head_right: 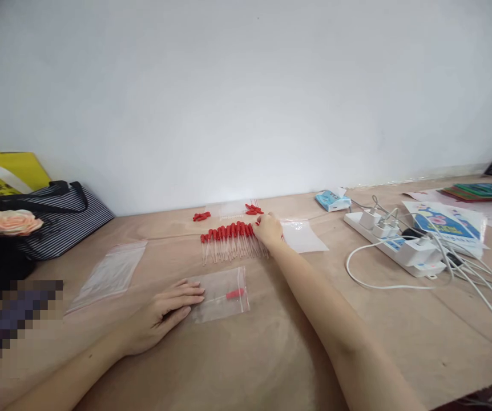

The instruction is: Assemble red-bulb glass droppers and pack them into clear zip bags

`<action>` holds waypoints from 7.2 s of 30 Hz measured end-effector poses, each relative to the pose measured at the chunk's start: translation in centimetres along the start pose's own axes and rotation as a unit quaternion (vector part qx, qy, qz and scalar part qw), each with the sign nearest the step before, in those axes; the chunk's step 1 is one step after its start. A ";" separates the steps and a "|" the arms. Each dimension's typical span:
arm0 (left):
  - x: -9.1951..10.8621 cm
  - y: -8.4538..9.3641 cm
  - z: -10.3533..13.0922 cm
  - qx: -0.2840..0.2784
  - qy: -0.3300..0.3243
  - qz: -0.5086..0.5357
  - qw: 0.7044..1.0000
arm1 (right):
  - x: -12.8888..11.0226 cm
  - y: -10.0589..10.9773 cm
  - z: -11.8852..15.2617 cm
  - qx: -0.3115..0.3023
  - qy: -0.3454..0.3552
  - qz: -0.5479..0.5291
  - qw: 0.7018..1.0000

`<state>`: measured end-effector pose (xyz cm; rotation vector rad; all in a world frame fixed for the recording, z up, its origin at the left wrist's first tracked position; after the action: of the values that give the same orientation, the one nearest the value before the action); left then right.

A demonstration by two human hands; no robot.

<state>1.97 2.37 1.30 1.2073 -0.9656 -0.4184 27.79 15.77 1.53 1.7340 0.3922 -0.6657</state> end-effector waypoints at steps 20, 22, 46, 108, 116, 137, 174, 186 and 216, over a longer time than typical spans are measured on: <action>0.1 -0.2 0.0 -0.017 0.020 0.006 1.000 | 4.8 3.6 6.4 -0.002 0.023 -0.451 0.892; 0.2 -0.1 -0.1 -0.026 0.021 0.006 0.999 | 5.0 2.8 7.9 -0.019 0.006 -0.497 0.868; 0.0 -0.4 0.0 -0.028 0.031 -0.009 0.999 | 0.4 -1.5 13.0 -0.314 0.095 -0.356 0.875; 0.2 -0.1 0.1 -0.025 0.019 -0.007 0.999 | 4.5 0.9 9.8 -0.056 -0.037 -0.538 0.840; 0.9 -0.2 -0.8 -0.030 0.039 0.007 0.999 | 2.5 -1.0 11.3 -0.141 -0.073 -0.624 0.765; 0.9 -0.5 -1.1 -0.030 0.025 0.004 0.999 | 0.1 -2.4 11.6 -0.380 0.141 -0.300 0.864; 0.9 -0.4 -1.0 -0.008 0.018 0.001 1.000 | 4.8 1.1 9.6 -0.034 -0.081 -0.601 0.794; 0.7 -0.5 -1.2 0.010 0.004 -0.003 1.000 | 2.0 -1.2 11.8 -0.155 -0.091 -0.670 0.720; 0.7 -0.5 -1.0 0.003 0.022 0.000 1.000 | 2.7 1.3 7.3 -0.134 0.088 -0.196 0.968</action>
<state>3.31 2.30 1.03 1.2170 -0.9289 -0.3873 29.04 8.17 -0.31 1.4716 0.9237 -0.7027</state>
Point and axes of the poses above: each hand's wrist, its own z-axis away from the middle knuckle, its own y-axis out of the back of the hand, x = y × z, the point moved 5 cm from there along -z, towards the middle knuckle, and after that the axes turned 11 degrees about -x, right-handed, at the moved point
